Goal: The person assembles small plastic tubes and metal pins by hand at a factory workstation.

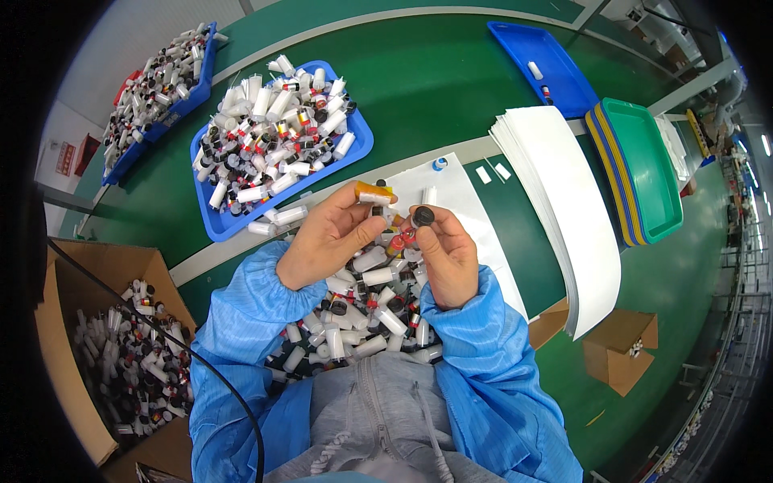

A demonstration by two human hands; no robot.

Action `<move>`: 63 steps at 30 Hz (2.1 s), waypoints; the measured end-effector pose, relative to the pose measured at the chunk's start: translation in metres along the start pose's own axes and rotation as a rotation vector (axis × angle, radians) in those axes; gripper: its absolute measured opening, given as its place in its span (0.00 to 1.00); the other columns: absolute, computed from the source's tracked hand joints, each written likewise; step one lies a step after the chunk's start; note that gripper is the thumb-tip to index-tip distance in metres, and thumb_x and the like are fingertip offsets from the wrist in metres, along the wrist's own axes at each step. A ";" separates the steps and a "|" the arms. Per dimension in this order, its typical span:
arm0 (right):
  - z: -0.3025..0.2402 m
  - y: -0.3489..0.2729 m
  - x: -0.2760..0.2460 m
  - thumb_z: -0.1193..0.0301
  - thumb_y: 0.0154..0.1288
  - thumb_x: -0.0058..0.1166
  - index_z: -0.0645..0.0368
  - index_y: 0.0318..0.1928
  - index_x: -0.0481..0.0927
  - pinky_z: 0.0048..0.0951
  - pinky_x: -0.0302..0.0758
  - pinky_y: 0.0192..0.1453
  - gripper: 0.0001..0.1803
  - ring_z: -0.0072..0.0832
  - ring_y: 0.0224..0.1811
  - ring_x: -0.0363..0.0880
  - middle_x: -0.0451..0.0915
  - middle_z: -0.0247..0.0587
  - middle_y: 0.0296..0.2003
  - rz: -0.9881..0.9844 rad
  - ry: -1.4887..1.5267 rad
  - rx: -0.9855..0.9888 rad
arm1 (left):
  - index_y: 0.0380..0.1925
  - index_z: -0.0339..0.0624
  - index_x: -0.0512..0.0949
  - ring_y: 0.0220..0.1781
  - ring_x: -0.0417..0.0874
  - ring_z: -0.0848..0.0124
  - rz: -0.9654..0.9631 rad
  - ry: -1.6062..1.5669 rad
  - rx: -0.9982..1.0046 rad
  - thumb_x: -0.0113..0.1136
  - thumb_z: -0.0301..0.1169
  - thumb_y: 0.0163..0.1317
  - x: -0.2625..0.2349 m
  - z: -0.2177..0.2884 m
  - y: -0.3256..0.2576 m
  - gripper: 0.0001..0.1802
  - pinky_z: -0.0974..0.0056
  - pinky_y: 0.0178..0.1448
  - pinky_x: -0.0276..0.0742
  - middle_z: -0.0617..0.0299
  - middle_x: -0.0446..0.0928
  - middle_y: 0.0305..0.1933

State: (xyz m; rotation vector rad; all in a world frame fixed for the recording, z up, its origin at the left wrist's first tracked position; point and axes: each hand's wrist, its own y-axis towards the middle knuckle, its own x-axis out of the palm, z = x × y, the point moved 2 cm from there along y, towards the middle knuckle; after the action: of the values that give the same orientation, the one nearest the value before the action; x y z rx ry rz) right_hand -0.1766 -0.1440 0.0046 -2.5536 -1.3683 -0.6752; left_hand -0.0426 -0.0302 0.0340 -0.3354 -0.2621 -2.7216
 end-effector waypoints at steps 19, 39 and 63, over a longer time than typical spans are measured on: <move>-0.002 -0.006 0.001 0.69 0.73 0.48 0.65 0.57 0.71 0.24 0.73 0.51 0.17 0.22 0.46 0.77 0.78 0.39 0.47 0.031 -0.117 0.073 | 0.59 0.40 0.68 0.44 0.76 0.80 -0.076 -0.138 -0.255 0.59 0.29 0.67 0.000 0.000 -0.001 0.22 0.74 0.44 0.72 0.64 0.75 0.50; -0.003 -0.001 -0.006 0.73 0.70 0.51 0.67 0.63 0.64 0.29 0.73 0.55 0.24 0.27 0.48 0.77 0.78 0.44 0.45 0.006 -0.212 0.036 | 0.60 0.34 0.65 0.48 0.77 0.77 -0.048 -0.024 -0.237 0.57 0.18 0.63 0.001 -0.007 0.002 0.25 0.70 0.50 0.78 0.60 0.73 0.56; -0.004 -0.003 0.013 0.82 0.66 0.52 0.68 0.51 0.73 0.28 0.73 0.55 0.13 0.27 0.47 0.77 0.79 0.44 0.45 -0.025 -0.263 0.015 | 0.51 0.35 0.70 0.47 0.76 0.79 0.083 -0.010 -0.069 0.53 0.17 0.61 -0.001 -0.025 0.004 0.17 0.72 0.48 0.76 0.62 0.75 0.46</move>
State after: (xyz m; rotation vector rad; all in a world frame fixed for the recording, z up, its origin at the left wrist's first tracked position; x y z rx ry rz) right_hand -0.1737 -0.1337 0.0139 -2.6927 -1.4762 -0.3393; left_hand -0.0445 -0.0393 0.0101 -0.3707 -0.1535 -2.6519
